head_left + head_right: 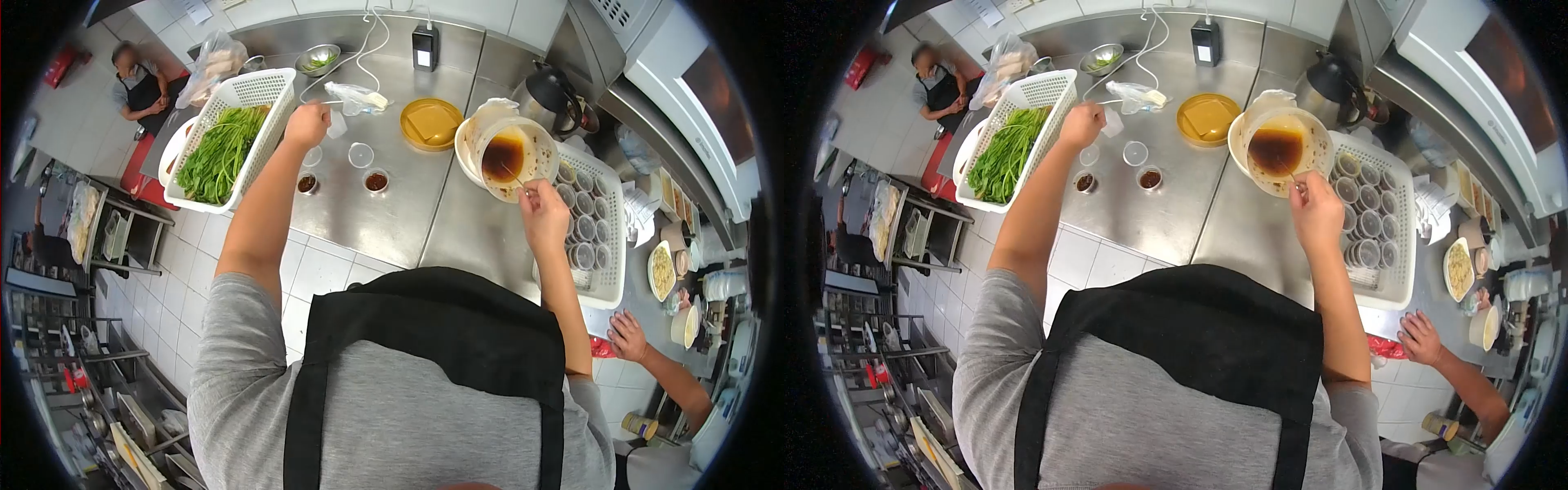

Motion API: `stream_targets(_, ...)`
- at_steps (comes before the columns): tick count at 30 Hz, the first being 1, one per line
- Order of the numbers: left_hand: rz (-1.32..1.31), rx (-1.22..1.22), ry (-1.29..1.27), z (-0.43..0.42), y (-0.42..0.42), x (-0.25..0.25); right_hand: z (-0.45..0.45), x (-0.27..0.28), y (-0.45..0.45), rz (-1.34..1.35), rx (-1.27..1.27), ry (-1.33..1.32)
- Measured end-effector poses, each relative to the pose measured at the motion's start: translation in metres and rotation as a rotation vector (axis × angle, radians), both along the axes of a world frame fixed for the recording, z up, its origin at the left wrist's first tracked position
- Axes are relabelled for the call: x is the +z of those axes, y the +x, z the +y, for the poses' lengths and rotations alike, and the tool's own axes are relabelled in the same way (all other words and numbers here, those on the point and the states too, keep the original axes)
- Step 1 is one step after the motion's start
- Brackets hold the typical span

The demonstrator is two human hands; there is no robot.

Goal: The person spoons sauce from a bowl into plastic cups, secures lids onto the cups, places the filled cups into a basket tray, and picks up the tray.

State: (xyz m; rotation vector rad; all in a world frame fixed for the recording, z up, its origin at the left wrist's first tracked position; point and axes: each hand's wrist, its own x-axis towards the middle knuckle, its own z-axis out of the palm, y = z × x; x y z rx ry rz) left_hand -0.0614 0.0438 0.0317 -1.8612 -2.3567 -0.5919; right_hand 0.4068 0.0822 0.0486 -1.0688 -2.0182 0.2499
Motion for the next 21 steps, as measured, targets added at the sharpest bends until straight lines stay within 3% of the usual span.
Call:
stream_targets(4, 0.117, 0.001, 0.129, -0.001, 0.017, -0.004, -0.001, -0.004, 0.003, -0.031, 0.043, -0.006)
stream_targets(8, 0.038, 0.075, 0.108, 0.005, 0.023, -0.015, -0.008, 0.002, 0.005, -0.069, 0.065, -0.061)
stream_targets(11, -0.143, 0.260, 0.124, 0.011, 0.032, -0.022, -0.008, 0.003, 0.007, -0.044, 0.112, -0.102)
stream_targets(14, -0.734, 0.308, 0.310, 0.007, 0.053, -0.006, -0.014, 0.007, 0.010, -0.068, 0.108, -0.117)
stream_targets(16, -0.943, 0.193, 0.386, 0.001, 0.068, 0.003, -0.019, 0.015, 0.011, -0.098, 0.075, -0.012)
stream_targets(19, -1.139, -0.036, 0.446, -0.014, 0.103, 0.021, -0.028, 0.030, 0.003, 0.072, 0.180, 0.170)
stream_targets(21, -1.241, -0.167, 0.428, -0.034, 0.145, 0.033, -0.041, 0.040, -0.015, 0.128, 0.321, 0.039)
